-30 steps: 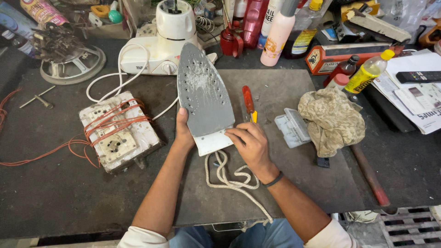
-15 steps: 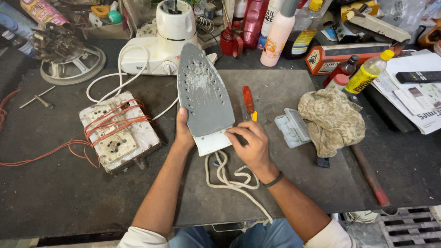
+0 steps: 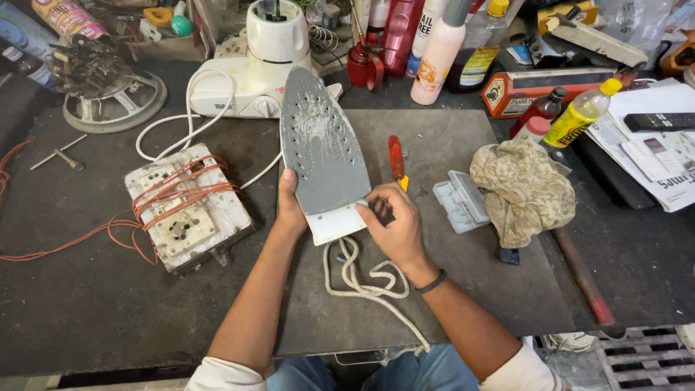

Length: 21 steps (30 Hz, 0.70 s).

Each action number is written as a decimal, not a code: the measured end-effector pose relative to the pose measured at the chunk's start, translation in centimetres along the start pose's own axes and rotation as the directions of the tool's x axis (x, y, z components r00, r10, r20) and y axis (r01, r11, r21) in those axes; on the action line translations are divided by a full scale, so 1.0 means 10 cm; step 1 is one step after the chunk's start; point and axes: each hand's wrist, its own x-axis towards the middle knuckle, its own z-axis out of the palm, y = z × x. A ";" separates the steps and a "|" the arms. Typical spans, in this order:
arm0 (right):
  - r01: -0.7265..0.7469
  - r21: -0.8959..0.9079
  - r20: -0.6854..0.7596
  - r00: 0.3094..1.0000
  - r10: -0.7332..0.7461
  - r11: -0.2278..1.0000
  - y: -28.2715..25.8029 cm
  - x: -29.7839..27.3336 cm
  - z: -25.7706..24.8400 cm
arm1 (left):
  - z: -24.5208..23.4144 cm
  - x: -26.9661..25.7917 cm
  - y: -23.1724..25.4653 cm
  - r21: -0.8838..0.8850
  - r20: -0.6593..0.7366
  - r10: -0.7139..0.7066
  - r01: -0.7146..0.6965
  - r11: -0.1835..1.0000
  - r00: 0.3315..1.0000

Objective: The person uses a screwdriver to remove screws from the base of a clothes iron. They then use a red-handled screwdriver to pry open the iron's casing. The person continues to unscrew and pry at the iron's base throughout the clip.

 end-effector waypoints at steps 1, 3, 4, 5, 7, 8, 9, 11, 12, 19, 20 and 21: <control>-0.099 0.099 0.029 0.995 0.096 0.990 0.06 -0.02 0.02 | 0.00 0.00 0.00 0.007 -0.002 -0.003 0.003 1.000 1.000; -0.294 0.282 0.118 0.955 0.272 0.913 0.19 -0.04 0.07 | -0.01 0.00 0.00 0.022 -0.008 -0.008 0.008 1.000 1.000; -0.300 0.356 0.140 0.953 0.267 0.885 0.25 -0.05 0.09 | -0.02 0.01 0.00 0.025 -0.007 -0.013 0.013 1.000 1.000; -0.308 0.426 0.162 0.951 0.263 0.851 0.31 -0.05 0.10 | -0.03 0.01 -0.01 0.027 -0.006 -0.020 0.021 0.999 1.000; -0.331 0.507 0.203 0.943 0.263 0.796 0.37 -0.06 0.11 | -0.04 0.00 -0.03 0.034 -0.010 -0.024 0.025 0.999 1.000; -0.347 0.519 0.223 0.937 0.269 0.781 0.39 -0.06 0.11 | -0.03 0.00 -0.03 0.038 -0.015 -0.021 0.022 0.999 1.000; -0.364 0.532 0.242 0.931 0.274 0.765 0.40 -0.06 0.11 | -0.03 0.00 -0.03 0.044 -0.020 -0.018 0.019 0.999 1.000; -0.368 0.543 0.251 0.929 0.272 0.755 0.41 -0.06 0.11 | -0.01 -0.01 -0.01 0.050 -0.001 -0.027 0.027 0.998 1.000; -0.371 0.547 0.255 0.928 0.272 0.751 0.41 -0.07 0.11 | 0.01 -0.02 -0.01 0.052 0.009 -0.033 0.033 0.998 0.999; -0.358 0.531 0.248 0.932 0.263 0.768 0.38 -0.06 0.13 | 0.01 -0.03 0.00 0.034 -0.013 -0.045 0.045 0.998 0.999; -0.360 0.532 0.253 0.931 0.263 0.766 0.38 -0.06 0.13 | -0.01 -0.03 -0.01 0.029 -0.022 -0.047 0.048 0.998 0.999; -0.361 0.533 0.255 0.931 0.261 0.766 0.37 -0.05 0.13 | -0.02 -0.02 -0.02 0.023 -0.029 -0.049 0.050 0.998 0.998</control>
